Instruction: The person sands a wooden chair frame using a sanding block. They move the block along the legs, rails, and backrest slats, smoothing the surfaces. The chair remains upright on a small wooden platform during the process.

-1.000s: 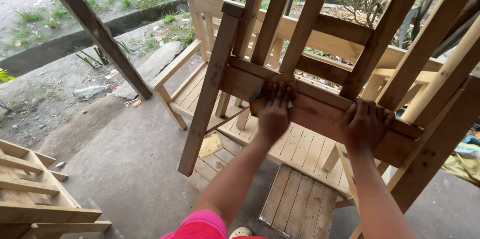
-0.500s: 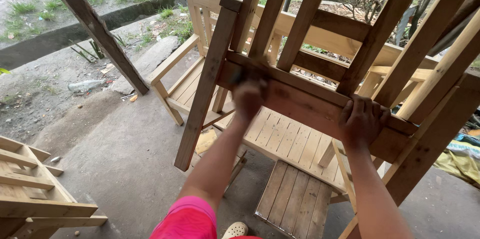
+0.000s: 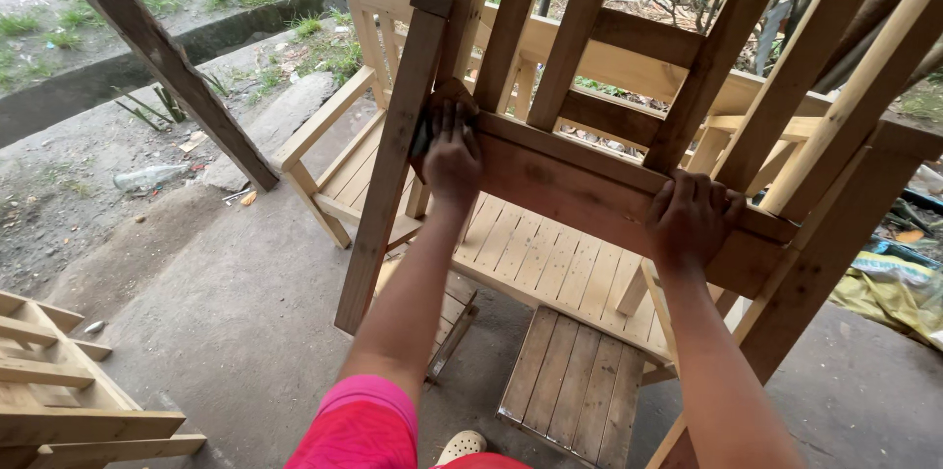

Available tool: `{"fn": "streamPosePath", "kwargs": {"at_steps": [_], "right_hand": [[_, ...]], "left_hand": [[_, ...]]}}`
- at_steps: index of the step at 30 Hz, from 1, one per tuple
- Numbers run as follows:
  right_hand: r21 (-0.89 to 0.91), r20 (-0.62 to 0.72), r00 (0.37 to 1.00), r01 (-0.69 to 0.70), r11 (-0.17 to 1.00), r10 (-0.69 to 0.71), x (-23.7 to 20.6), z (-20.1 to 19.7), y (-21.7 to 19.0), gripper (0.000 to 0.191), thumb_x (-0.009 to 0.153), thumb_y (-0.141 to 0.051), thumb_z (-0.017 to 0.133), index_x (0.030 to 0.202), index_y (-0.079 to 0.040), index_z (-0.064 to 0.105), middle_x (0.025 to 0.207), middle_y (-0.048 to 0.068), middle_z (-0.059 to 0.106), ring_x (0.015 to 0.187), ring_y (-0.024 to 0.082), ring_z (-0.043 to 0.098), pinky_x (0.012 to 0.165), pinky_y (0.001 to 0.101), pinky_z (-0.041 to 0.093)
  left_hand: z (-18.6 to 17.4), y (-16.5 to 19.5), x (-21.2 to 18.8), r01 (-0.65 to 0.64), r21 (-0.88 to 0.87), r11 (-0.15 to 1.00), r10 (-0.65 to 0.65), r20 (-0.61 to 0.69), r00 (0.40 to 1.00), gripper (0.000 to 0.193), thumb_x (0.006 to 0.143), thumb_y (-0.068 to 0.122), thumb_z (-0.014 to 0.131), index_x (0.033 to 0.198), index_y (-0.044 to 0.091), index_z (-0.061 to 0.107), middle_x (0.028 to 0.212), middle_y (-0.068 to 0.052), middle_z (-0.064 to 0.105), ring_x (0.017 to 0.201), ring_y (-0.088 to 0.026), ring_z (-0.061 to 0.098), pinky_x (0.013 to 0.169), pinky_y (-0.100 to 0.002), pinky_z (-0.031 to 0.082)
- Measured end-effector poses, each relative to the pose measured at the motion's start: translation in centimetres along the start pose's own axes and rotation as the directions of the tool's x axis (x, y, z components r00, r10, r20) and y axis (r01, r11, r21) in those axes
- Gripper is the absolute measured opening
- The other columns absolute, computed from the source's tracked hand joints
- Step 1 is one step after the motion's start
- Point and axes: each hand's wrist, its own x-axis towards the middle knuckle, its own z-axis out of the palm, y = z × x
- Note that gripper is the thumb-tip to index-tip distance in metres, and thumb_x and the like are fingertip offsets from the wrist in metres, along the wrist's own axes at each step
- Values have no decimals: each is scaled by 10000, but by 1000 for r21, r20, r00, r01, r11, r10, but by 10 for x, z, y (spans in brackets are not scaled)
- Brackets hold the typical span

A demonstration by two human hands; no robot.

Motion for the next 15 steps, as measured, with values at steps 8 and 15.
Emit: {"fn": "streamPosePath", "kwargs": {"at_steps": [8, 15], "right_hand": [[189, 38, 999, -37, 981, 30, -2, -1, 4, 193, 1118, -173, 526, 1208, -82, 670, 1207, 119, 652, 1165, 337, 582, 1149, 507, 369], [127, 236, 972, -16, 992, -15, -32, -39, 34, 513, 1115, -328, 437, 1592, -142, 470, 1641, 139, 401, 1532, 382, 321, 1265, 588, 127]], "left_hand": [[-2, 138, -75, -190, -604, 774, 278, 54, 959, 382, 892, 153, 601, 1253, 65, 689, 1303, -162, 679, 1122, -383, 685, 924, -458, 577], [10, -27, 3, 47, -635, 771, 85, 175, 981, 145, 888, 112, 689, 1007, 94, 770, 965, -131, 757, 870, -270, 735, 782, -351, 592]]}}
